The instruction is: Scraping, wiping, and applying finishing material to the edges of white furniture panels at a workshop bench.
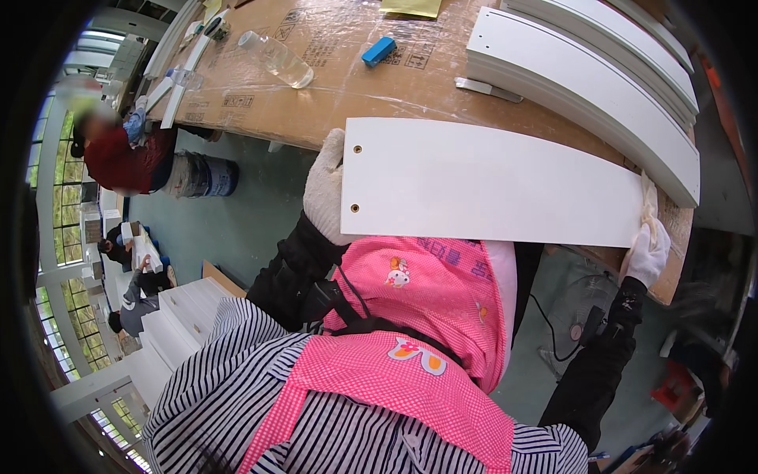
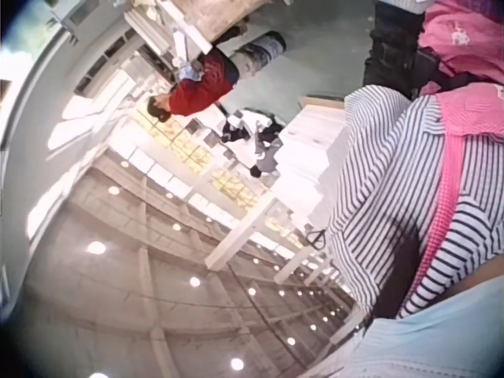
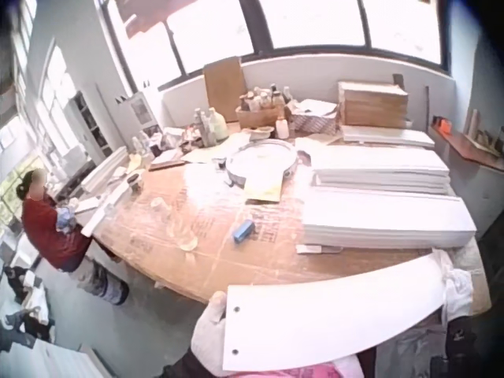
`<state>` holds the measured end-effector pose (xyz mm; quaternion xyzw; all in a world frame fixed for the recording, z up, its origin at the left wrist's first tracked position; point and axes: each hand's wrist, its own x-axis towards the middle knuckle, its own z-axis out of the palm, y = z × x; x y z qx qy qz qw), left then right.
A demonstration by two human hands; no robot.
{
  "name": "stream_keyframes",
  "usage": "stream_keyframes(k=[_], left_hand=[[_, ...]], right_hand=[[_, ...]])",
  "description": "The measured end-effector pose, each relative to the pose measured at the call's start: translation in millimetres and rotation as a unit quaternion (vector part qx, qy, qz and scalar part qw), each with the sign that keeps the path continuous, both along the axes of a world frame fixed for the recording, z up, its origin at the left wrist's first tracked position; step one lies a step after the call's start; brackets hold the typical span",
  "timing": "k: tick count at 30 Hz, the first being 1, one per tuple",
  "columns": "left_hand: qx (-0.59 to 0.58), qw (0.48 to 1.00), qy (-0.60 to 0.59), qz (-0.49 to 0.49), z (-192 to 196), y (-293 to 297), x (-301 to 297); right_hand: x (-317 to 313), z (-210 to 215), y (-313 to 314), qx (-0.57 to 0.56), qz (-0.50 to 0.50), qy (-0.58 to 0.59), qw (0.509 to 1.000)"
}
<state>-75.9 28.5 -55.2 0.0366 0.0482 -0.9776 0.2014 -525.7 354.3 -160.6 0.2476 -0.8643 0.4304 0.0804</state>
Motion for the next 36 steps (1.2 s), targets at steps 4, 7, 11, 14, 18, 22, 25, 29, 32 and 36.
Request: stream_keyframes(k=[4, 7, 11, 14, 18, 22, 25, 29, 32, 36], left_hand=[[0.012, 0.999, -0.024, 0.032, -25, -4, 1], [0.023, 0.998, -0.034, 0.045, -44, -7, 2], [0.039, 0.999, -0.022, 0.014, -67, -9, 7], [0.033, 0.999, -0.043, 0.004, -82, -9, 10], [0.04, 0.995, -0.086, 0.02, -96, -10, 9], [0.042, 0.995, -0.085, 0.024, -98, -12, 9], [0.04, 0.994, -0.097, 0.029, -92, -11, 10], [-0.011, 0.95, -0.293, 0.107, -85, -10, 5], [-0.045, 0.872, -0.462, 0.152, -81, -9, 1], [0.052, 0.894, -0.422, 0.142, -80, -7, 9]], right_hand=[[-82, -33, 36, -0.009, -0.078, -0.147, 0.986], [-95, -33, 34, 0.065, -0.063, -0.107, 0.99], [-75, -20, 23, 0.066, -0.099, -0.116, 0.986], [-62, -11, 21, 0.131, -0.096, -0.048, 0.986], [-58, 6, 11, 0.265, -0.1, 0.012, 0.959], [-36, 46, -34, 0.404, -0.002, 0.152, 0.902], [9, 83, -91, 0.421, 0.093, 0.18, 0.884], [103, 109, -172, 0.371, 0.097, 0.413, 0.826], [152, 107, -241, 0.194, 0.276, 0.248, 0.908], [171, 74, -326, 0.487, 0.252, 0.232, 0.804]])
